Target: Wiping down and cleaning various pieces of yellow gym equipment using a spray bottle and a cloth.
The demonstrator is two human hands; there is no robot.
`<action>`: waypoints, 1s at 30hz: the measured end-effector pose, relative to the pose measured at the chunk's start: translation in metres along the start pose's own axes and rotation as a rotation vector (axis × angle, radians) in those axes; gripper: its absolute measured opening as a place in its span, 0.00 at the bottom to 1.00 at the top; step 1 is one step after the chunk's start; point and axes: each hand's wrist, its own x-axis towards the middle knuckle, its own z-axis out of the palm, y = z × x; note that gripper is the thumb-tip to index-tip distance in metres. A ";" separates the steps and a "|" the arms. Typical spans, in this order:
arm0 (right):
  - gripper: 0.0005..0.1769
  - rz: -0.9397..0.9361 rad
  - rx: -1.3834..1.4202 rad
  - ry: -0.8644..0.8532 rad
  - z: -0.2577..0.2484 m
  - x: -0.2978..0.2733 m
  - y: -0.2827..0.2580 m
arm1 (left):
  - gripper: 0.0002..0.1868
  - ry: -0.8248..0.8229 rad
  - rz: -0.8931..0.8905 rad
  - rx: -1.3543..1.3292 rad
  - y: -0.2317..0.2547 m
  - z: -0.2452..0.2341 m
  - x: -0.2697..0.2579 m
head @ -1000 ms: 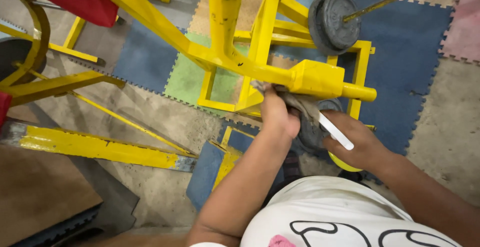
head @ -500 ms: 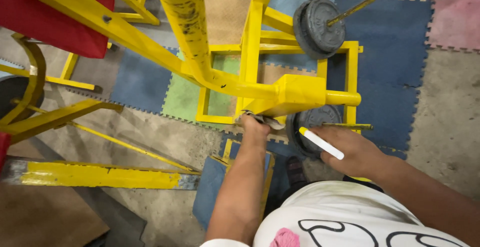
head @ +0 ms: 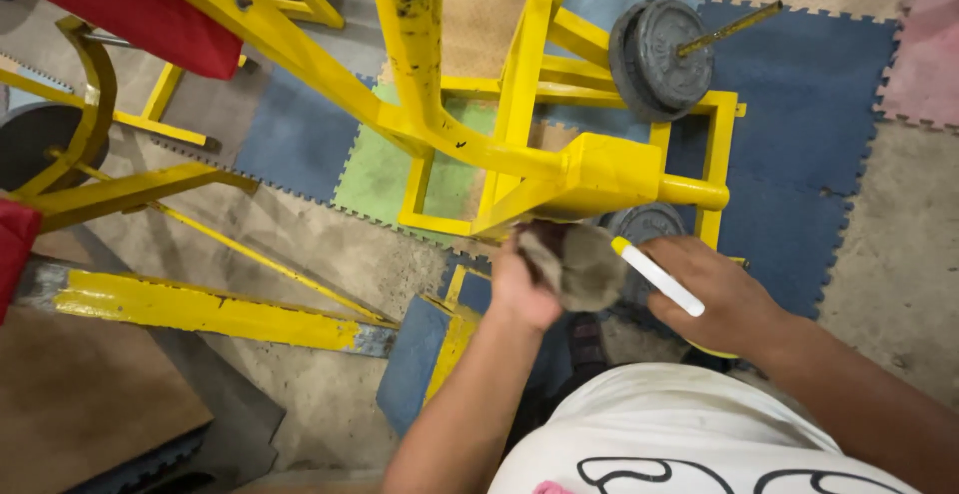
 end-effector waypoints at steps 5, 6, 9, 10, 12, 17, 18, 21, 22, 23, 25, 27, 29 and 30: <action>0.32 -0.027 -0.006 0.000 -0.008 -0.003 -0.002 | 0.23 -0.301 -0.152 -0.060 -0.010 -0.016 0.058; 0.31 0.020 -0.012 -0.014 -0.012 -0.004 -0.005 | 0.25 -0.563 -0.272 -0.195 -0.010 -0.021 0.078; 0.32 0.073 -0.009 -0.022 -0.015 -0.009 0.000 | 0.21 -0.046 -0.105 -0.062 -0.003 0.026 0.052; 0.32 0.078 -0.011 -0.017 -0.014 -0.011 0.003 | 0.21 -0.047 -0.111 -0.058 -0.004 0.027 0.054; 0.31 0.117 0.039 -0.045 -0.012 -0.014 0.008 | 0.26 0.073 -0.075 -0.049 -0.003 0.028 0.058; 0.34 0.131 0.059 -0.059 -0.007 -0.016 0.010 | 0.33 0.022 -0.090 -0.008 0.003 0.023 0.081; 0.35 0.154 0.051 -0.091 -0.006 -0.015 0.010 | 0.36 -0.068 -0.068 -0.016 0.005 0.025 0.081; 0.35 0.225 0.000 -0.153 0.002 -0.014 0.014 | 0.40 -0.052 -0.137 -0.022 0.016 0.033 0.081; 0.35 0.230 0.000 -0.147 0.004 -0.017 0.017 | 0.40 -0.053 -0.143 -0.017 0.018 0.016 0.099; 0.35 0.182 -0.004 -0.128 0.007 -0.019 0.020 | 0.39 -0.038 -0.171 -0.025 0.021 -0.001 0.116; 0.35 0.137 -0.010 -0.102 0.010 -0.026 0.020 | 0.39 -0.025 -0.203 -0.027 0.024 -0.033 0.144; 0.35 0.093 -0.011 -0.061 0.010 -0.026 0.018 | 0.35 -0.037 -0.057 -0.040 0.033 -0.058 0.166; 0.36 0.067 0.005 -0.008 0.010 -0.024 0.021 | 0.34 -0.016 -0.043 -0.060 0.037 -0.055 0.182; 0.36 0.053 0.037 0.019 0.010 -0.031 0.020 | 0.34 0.036 -0.032 -0.094 0.032 -0.062 0.182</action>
